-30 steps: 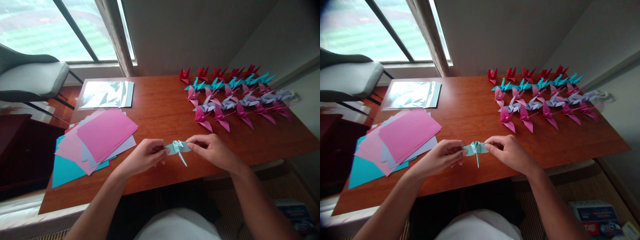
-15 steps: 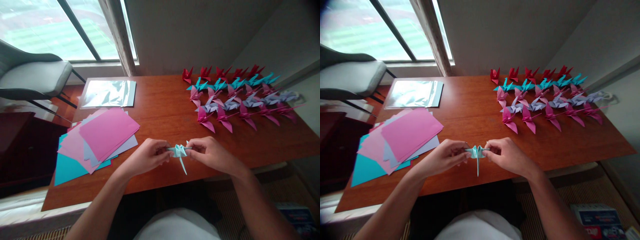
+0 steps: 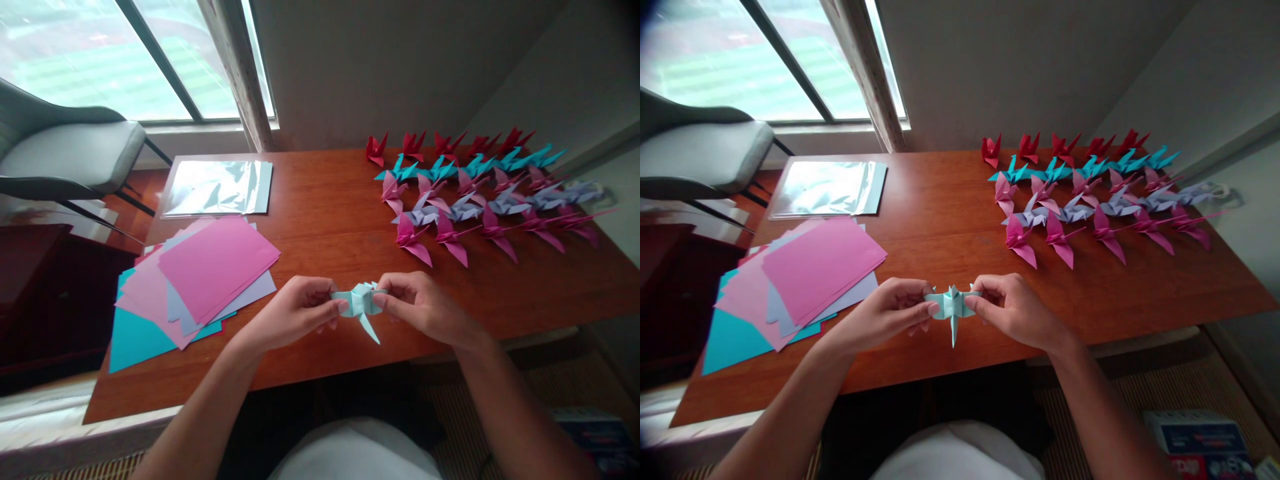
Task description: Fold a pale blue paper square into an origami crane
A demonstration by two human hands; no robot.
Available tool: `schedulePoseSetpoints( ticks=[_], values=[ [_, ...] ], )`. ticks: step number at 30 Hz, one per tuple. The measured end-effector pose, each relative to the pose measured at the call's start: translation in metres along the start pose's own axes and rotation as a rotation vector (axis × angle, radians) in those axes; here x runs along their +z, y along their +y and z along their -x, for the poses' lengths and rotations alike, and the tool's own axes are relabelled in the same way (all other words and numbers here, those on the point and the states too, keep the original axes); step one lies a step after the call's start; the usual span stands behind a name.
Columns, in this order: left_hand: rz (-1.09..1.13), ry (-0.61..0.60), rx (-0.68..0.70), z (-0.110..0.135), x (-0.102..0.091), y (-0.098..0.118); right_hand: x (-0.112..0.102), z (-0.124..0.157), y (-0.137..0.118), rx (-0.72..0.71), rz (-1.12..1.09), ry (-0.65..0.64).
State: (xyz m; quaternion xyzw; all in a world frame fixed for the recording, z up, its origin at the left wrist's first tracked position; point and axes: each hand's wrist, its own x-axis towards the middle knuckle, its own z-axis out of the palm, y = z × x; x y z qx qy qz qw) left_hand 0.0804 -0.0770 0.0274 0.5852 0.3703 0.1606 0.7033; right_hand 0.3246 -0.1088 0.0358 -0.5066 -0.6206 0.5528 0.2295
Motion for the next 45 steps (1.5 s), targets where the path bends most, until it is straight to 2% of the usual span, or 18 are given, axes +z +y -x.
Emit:
schedulePoseSetpoints(
  ticks=[5,13,18,23,27,34,38,42,45],
  values=[
    [-0.042,-0.053,-0.036,-0.001,0.000,-0.001,0.001,-0.002,0.000,-0.049,0.097,-0.031],
    [0.156,-0.106,0.003,0.001,0.000,0.004,-0.003,-0.002,0.011,-0.048,-0.264,-0.140],
    [0.152,-0.083,-0.010,0.002,-0.004,0.006,-0.002,-0.003,0.011,-0.040,-0.283,-0.106],
    [0.023,-0.096,-0.080,0.006,-0.011,0.001,-0.003,-0.002,0.010,0.018,-0.119,-0.076],
    [-0.059,-0.113,-0.077,0.006,-0.009,0.001,-0.005,0.001,0.006,0.016,0.015,-0.052],
    [-0.447,0.013,0.014,0.003,-0.008,0.004,-0.007,0.003,0.002,-0.011,0.153,-0.002],
    [-0.553,0.018,0.012,0.003,-0.008,0.003,-0.008,0.003,0.001,-0.028,0.241,0.005],
    [-0.689,0.092,0.007,0.002,-0.009,0.002,-0.009,0.002,-0.001,-0.041,0.306,-0.015],
    [-0.684,0.087,0.042,0.002,-0.010,0.001,-0.009,0.001,-0.001,-0.021,0.333,-0.001]
  ],
)
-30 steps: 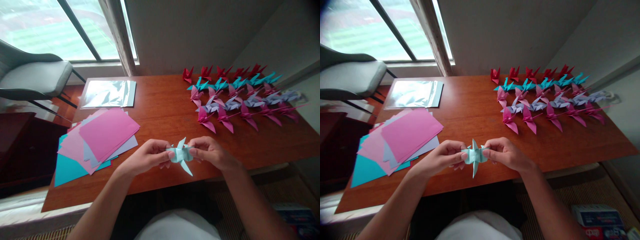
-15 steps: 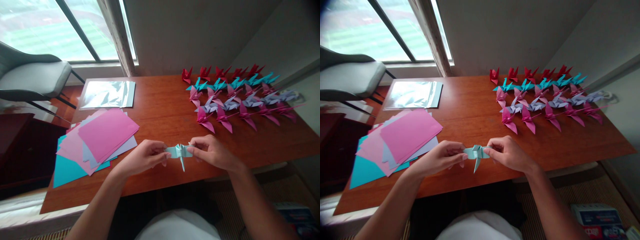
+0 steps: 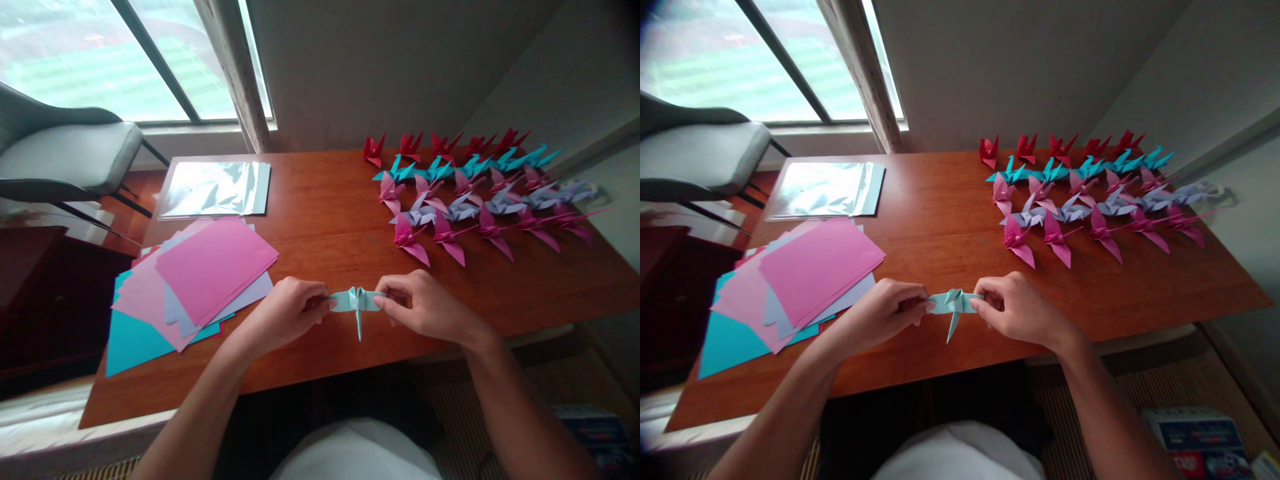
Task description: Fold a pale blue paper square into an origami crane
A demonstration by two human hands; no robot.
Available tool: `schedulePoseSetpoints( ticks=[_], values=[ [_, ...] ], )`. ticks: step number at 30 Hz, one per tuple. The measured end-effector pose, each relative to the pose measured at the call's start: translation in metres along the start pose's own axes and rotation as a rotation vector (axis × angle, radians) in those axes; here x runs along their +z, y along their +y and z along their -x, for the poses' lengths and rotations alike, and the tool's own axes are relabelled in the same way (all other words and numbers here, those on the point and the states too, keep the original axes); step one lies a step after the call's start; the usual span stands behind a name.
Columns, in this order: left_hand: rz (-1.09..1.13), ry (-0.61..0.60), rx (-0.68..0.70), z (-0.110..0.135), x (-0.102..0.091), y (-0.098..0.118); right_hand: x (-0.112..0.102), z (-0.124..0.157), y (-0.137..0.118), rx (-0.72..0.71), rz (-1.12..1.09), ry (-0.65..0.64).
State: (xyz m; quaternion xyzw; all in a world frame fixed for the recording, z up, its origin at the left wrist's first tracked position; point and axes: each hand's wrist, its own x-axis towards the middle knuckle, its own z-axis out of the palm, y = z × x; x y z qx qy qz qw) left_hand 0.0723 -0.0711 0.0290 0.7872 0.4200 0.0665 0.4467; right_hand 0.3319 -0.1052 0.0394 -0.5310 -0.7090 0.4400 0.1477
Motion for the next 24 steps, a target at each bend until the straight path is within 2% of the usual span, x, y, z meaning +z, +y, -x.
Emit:
schedulePoseSetpoints(
  ticks=[4,8,13,19,24],
  values=[
    [0.166,-0.027,0.062,0.002,-0.003,-0.002,0.000,-0.002,0.001,0.020,0.035,-0.026],
    [0.321,-0.065,0.052,0.004,-0.007,-0.003,0.000,-0.002,0.002,0.002,0.023,-0.026],
    [0.474,-0.069,-0.007,0.003,-0.008,-0.001,0.000,-0.001,0.006,-0.007,-0.126,-0.013],
    [0.616,-0.090,-0.005,0.003,-0.008,0.003,0.004,0.000,0.012,-0.045,-0.403,-0.094],
    [0.701,-0.091,-0.012,0.005,-0.010,0.002,0.008,0.000,0.014,-0.012,-0.425,-0.054]
  ],
)
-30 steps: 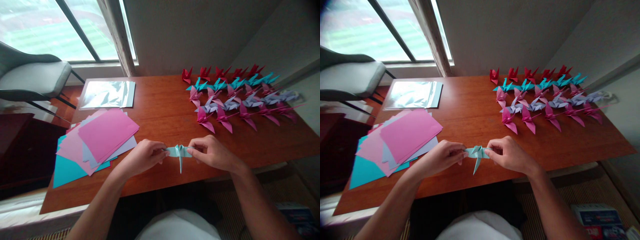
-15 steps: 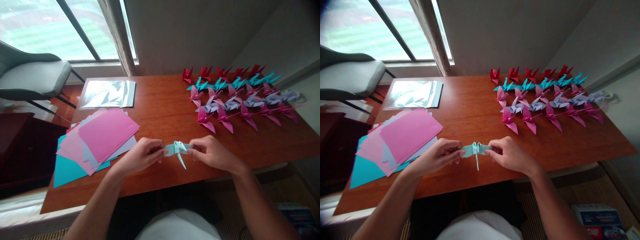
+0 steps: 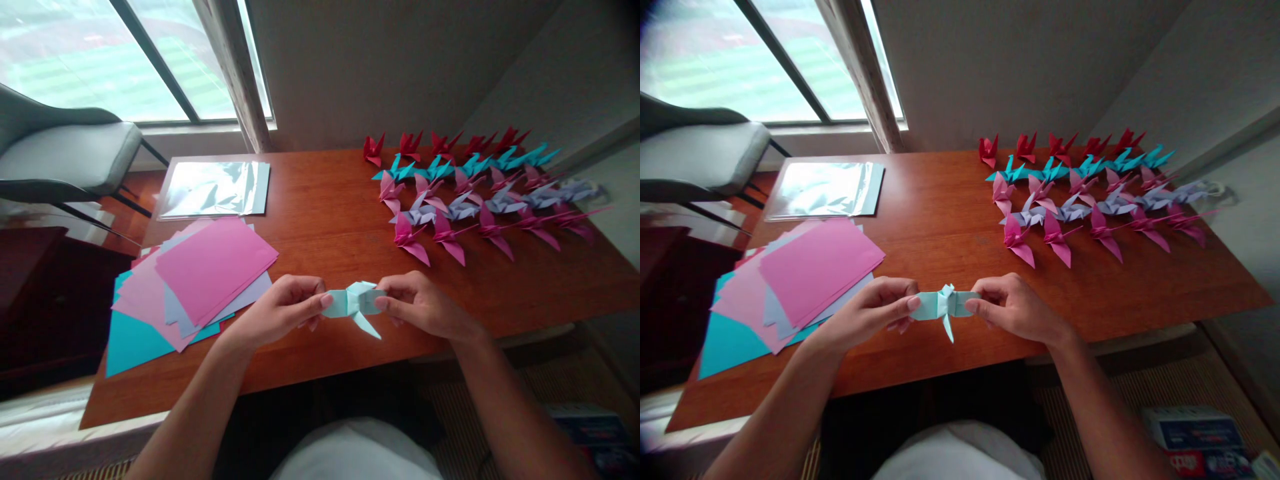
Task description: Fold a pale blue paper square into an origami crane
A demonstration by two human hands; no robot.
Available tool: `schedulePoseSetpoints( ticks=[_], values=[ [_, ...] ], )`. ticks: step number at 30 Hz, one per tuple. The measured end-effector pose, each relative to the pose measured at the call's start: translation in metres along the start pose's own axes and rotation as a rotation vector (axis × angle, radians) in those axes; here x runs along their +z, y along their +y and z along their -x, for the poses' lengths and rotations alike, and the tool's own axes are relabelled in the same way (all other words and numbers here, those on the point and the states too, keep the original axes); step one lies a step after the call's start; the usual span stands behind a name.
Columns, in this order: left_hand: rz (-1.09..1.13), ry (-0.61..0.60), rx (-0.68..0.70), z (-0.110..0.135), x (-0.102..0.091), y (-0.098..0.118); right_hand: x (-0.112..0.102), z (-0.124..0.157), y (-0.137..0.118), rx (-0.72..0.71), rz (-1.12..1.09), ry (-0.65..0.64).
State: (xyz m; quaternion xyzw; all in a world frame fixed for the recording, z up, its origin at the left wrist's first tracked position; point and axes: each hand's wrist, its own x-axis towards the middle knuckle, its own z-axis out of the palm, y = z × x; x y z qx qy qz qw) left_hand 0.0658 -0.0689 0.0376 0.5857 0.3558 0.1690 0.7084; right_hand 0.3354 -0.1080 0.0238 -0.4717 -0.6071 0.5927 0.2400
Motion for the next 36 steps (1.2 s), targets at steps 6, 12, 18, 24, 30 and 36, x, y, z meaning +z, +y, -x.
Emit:
schedulePoseSetpoints(
  ticks=[6,12,18,24,30,36],
  values=[
    [0.022,0.028,-0.022,0.000,0.000,0.000,-0.001,0.001,0.000,-0.001,0.012,0.055],
    [0.035,0.048,-0.016,-0.001,0.002,0.000,0.000,0.002,0.003,-0.072,-0.092,0.100],
    [0.075,0.110,-0.017,-0.003,0.002,-0.003,0.012,-0.005,0.019,-0.079,-0.289,0.173],
    [0.164,0.232,0.007,-0.008,0.001,-0.011,0.026,-0.011,0.023,-0.060,-0.453,0.292],
    [0.214,0.242,-0.030,-0.009,0.003,-0.014,0.032,-0.011,0.023,-0.044,-0.499,0.303],
    [0.234,0.249,-0.030,-0.010,0.003,-0.013,0.036,-0.013,0.024,-0.022,-0.478,0.305]
  ],
)
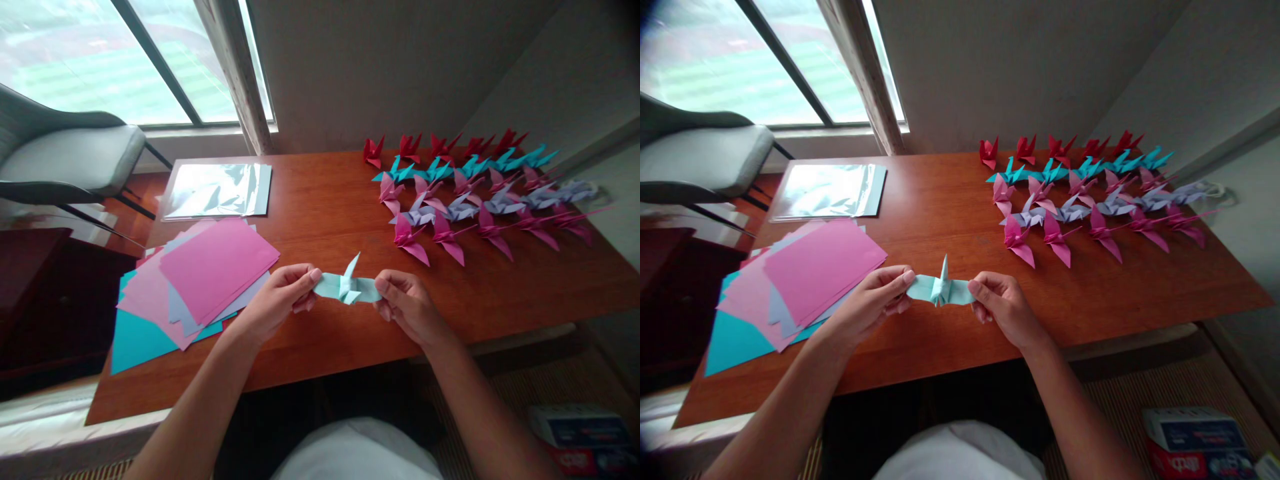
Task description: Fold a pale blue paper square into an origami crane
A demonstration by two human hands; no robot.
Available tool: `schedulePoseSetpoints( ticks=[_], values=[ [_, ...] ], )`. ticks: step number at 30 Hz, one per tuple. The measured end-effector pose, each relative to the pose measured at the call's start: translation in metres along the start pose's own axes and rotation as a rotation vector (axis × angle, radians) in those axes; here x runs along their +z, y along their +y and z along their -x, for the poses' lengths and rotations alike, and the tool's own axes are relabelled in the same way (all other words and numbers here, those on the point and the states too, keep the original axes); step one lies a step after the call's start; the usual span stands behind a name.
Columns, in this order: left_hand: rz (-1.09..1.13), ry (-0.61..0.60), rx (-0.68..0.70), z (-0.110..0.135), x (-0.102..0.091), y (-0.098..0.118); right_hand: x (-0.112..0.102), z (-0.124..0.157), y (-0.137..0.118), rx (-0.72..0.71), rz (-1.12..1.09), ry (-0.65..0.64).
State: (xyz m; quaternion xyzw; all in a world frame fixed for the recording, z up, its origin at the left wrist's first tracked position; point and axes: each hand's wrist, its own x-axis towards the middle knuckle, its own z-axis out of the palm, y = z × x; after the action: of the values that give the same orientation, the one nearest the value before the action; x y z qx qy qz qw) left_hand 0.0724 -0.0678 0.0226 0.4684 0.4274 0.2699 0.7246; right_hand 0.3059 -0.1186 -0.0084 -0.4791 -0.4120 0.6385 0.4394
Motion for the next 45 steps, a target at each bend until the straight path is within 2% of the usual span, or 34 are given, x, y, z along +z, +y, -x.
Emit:
schedulePoseSetpoints(
  ticks=[9,20,27,32,40,45],
  values=[
    [-0.050,-0.048,-0.014,0.003,-0.004,0.000,0.001,-0.001,-0.001,-0.047,-0.046,0.000],
    [-0.038,-0.119,-0.015,0.003,-0.007,0.001,0.002,-0.004,-0.012,0.117,0.166,-0.097],
    [-0.222,-0.135,-0.041,0.002,-0.006,-0.001,-0.004,-0.003,-0.016,0.096,0.151,-0.037],
    [-0.271,-0.184,-0.029,0.004,-0.004,0.001,-0.002,0.000,-0.024,0.086,0.175,-0.092],
    [-0.212,-0.156,-0.044,0.007,-0.008,0.004,-0.002,-0.003,-0.032,0.111,0.315,-0.140],
    [-0.094,-0.194,-0.002,0.010,-0.010,0.006,-0.010,-0.003,-0.028,0.158,0.239,-0.189]
  ],
)
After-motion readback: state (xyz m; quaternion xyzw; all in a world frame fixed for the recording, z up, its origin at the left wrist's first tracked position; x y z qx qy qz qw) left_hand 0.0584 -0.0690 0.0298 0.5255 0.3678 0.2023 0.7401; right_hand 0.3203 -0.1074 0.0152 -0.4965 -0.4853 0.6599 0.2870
